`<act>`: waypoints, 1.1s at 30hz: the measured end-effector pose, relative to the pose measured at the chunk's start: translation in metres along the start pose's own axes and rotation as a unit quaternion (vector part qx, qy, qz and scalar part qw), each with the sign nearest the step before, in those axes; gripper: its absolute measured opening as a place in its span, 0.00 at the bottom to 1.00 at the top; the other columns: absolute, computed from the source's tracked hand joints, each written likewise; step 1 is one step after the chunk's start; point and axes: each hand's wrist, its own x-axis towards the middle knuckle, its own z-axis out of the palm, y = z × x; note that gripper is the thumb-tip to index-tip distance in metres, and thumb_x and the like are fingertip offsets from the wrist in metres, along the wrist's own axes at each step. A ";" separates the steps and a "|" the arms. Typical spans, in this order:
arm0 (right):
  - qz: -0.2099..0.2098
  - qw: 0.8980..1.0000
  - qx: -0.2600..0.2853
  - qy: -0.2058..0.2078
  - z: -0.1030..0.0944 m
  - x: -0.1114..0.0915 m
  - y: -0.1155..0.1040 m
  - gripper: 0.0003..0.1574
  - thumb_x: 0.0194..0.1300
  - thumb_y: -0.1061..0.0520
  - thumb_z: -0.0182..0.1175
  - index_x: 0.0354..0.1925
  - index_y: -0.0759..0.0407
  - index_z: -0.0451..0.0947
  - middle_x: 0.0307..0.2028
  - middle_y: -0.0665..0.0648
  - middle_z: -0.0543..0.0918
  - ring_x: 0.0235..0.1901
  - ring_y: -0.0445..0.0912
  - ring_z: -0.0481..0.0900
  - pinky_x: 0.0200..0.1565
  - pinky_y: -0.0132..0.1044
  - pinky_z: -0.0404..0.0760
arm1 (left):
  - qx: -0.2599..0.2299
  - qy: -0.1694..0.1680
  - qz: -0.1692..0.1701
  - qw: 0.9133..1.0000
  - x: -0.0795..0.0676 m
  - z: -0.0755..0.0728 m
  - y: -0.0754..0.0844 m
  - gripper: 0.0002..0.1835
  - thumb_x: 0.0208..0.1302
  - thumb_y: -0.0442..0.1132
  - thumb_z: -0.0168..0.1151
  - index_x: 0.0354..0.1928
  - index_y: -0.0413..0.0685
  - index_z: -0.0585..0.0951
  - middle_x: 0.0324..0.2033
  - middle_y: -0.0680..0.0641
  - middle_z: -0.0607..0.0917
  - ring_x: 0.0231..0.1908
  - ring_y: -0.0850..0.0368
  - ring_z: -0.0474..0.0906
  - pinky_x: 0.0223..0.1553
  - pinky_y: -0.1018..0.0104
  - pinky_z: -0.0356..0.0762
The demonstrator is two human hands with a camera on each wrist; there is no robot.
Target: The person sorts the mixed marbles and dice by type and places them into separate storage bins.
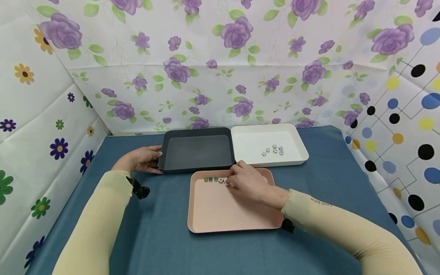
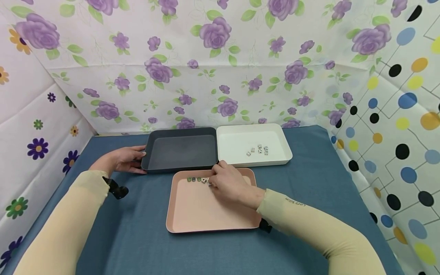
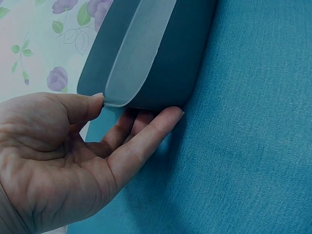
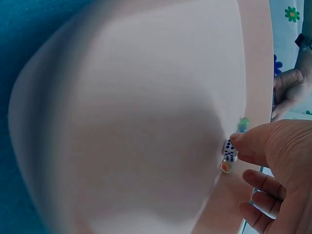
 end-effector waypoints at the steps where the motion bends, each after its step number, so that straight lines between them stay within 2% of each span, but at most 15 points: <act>1: 0.002 1.000 0.001 -0.001 0.000 0.000 0.000 0.05 0.65 0.57 0.72 0.40 0.48 0.92 0.42 0.53 0.84 0.43 0.52 0.74 0.47 0.41 0.76 | 0.001 0.001 -0.001 1.000 0.000 0.000 0.000 0.34 0.86 0.38 0.36 0.83 0.65 0.36 0.75 0.30 0.57 0.72 0.33 0.61 0.59 0.40 0.78; 8: -0.004 1.000 0.001 -0.009 -0.003 -0.001 -0.001 0.04 0.64 0.55 0.73 0.37 0.46 0.92 0.42 0.52 0.84 0.43 0.51 0.74 0.48 0.40 0.75 | 0.002 0.001 -0.002 1.000 0.000 0.000 0.001 0.34 0.86 0.38 0.36 0.83 0.65 0.36 0.75 0.30 0.57 0.72 0.34 0.61 0.59 0.40 0.78; 15: 0.015 0.999 0.006 -0.027 -0.003 -0.002 -0.001 0.05 0.62 0.56 0.70 0.33 0.45 0.91 0.42 0.51 0.83 0.43 0.50 0.72 0.49 0.40 0.75 | 0.002 -0.001 -0.002 1.000 0.001 -0.001 0.000 0.34 0.86 0.38 0.36 0.82 0.65 0.35 0.76 0.29 0.56 0.72 0.33 0.60 0.59 0.40 0.78; 21: 0.029 0.999 0.021 -0.034 -0.005 -0.005 0.000 0.03 0.61 0.53 0.71 0.36 0.46 0.90 0.42 0.50 0.82 0.42 0.49 0.71 0.48 0.40 0.74 | 0.002 0.001 -0.005 1.000 0.001 0.000 0.001 0.34 0.86 0.38 0.35 0.83 0.65 0.35 0.76 0.30 0.55 0.73 0.33 0.60 0.59 0.40 0.78; 27: 0.022 0.999 0.021 -0.032 -0.003 -0.006 0.000 0.04 0.59 0.54 0.72 0.35 0.46 0.91 0.39 0.50 0.81 0.39 0.49 0.69 0.44 0.40 0.73 | -0.005 0.000 -0.006 1.000 0.003 0.000 0.001 0.34 0.86 0.37 0.35 0.83 0.65 0.35 0.76 0.29 0.55 0.73 0.33 0.59 0.60 0.39 0.77; 33: 0.013 0.999 0.021 -0.027 -0.003 -0.006 0.000 0.04 0.60 0.56 0.72 0.33 0.46 0.91 0.37 0.50 0.81 0.38 0.49 0.69 0.45 0.40 0.73 | -0.005 -0.002 -0.003 1.000 0.002 0.000 0.000 0.34 0.86 0.38 0.35 0.82 0.65 0.34 0.76 0.29 0.55 0.73 0.33 0.59 0.60 0.39 0.77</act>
